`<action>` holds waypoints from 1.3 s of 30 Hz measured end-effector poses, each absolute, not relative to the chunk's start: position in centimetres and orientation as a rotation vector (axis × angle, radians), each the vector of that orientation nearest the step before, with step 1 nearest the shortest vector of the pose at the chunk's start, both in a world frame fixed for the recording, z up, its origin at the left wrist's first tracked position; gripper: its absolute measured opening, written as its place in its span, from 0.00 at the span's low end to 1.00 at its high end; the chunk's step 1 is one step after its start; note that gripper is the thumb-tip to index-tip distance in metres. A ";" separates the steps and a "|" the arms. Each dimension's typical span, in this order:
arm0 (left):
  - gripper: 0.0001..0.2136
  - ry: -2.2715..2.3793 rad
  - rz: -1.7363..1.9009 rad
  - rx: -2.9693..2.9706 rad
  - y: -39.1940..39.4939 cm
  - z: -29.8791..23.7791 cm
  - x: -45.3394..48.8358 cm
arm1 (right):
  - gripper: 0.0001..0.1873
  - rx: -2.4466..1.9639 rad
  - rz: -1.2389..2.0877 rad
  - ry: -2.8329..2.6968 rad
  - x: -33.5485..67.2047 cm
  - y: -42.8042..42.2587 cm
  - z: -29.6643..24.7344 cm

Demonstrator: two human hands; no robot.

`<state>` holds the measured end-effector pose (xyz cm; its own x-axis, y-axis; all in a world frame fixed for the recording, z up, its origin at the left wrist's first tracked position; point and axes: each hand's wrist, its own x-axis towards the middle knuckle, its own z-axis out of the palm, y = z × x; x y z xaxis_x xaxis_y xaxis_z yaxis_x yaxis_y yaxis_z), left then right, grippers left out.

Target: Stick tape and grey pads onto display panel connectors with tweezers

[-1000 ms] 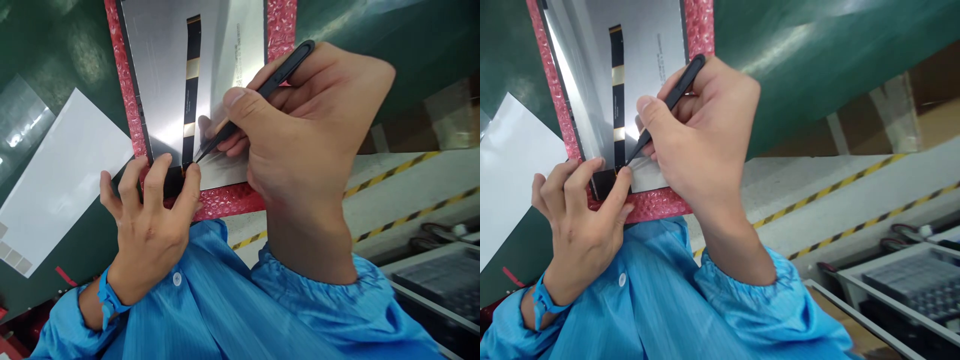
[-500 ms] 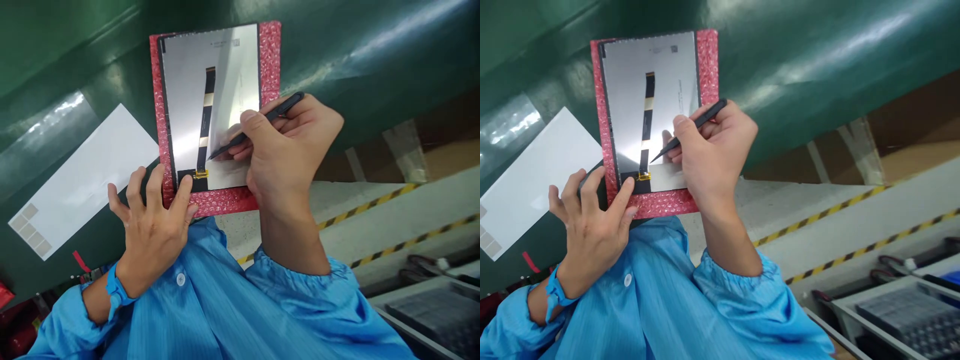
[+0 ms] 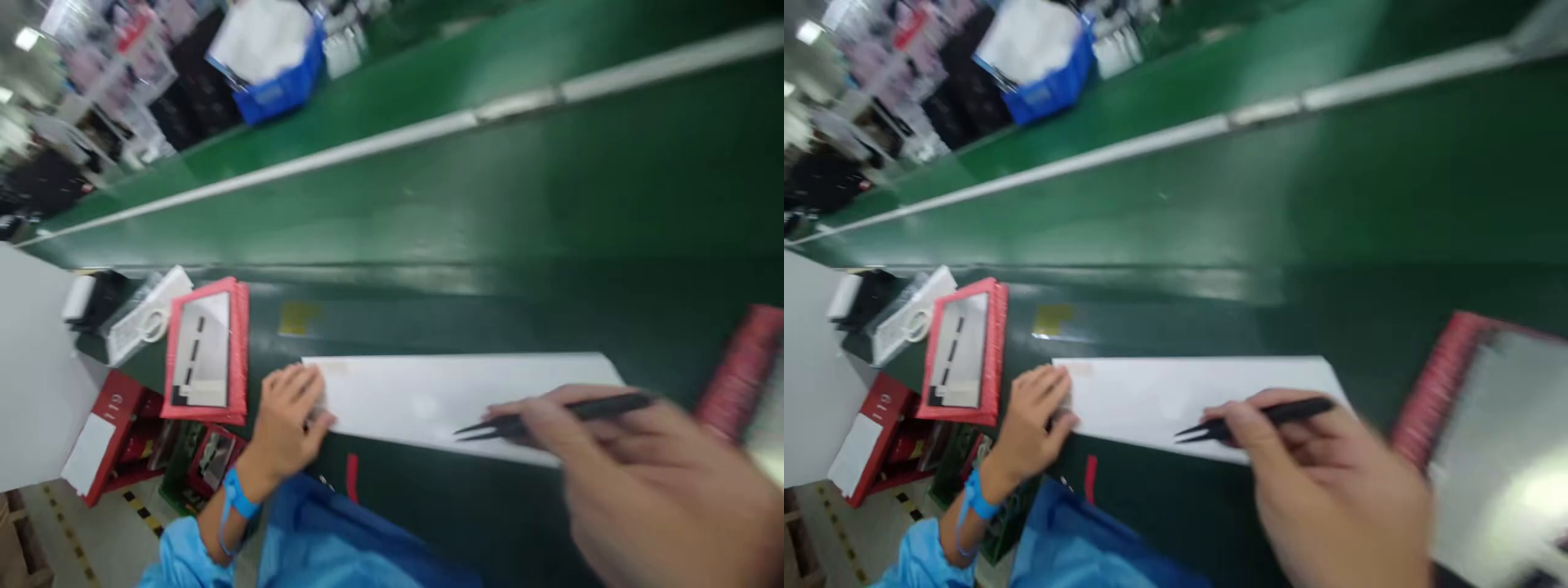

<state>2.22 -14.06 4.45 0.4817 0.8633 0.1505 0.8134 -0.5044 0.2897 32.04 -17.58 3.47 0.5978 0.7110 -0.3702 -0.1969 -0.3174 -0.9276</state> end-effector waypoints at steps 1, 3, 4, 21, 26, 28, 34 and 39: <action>0.22 1.475 0.409 2.560 -14.3 4.3 2.0 | 0.24 -1.604 1.059 -0.523 29.6 -16.3 4.0; 0.23 1.507 0.411 2.535 -14.5 4.0 2.1 | 0.29 -1.499 1.190 -0.646 25.7 -13.9 4.5; 0.23 1.520 0.423 2.487 -14.6 3.8 2.3 | 0.31 -1.458 1.227 -0.665 24.5 -12.7 4.5; 0.22 1.506 0.331 2.374 -11.3 2.5 2.8 | 0.31 -1.540 1.159 -0.687 25.8 -7.5 1.2; 0.25 1.484 0.204 2.455 -10.4 3.0 3.1 | 0.25 -1.448 1.102 -0.659 25.2 -7.6 2.6; 0.25 1.464 0.206 2.512 -9.9 3.0 3.3 | 0.22 -1.406 1.059 -0.671 25.4 -7.5 2.8; 0.26 1.388 0.240 2.604 -8.6 2.6 3.7 | 0.17 -1.358 1.005 -0.720 26.4 -7.4 1.9; 0.25 1.361 0.219 2.629 -8.7 3.0 4.2 | 0.13 -1.311 0.986 -0.762 26.3 -7.8 1.8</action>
<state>4.22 -8.71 3.02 0.5718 0.8188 0.0511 0.7934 -0.5678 0.2196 26.32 -7.83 1.78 0.4138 0.9070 -0.0786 -0.1524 -0.0161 -0.9882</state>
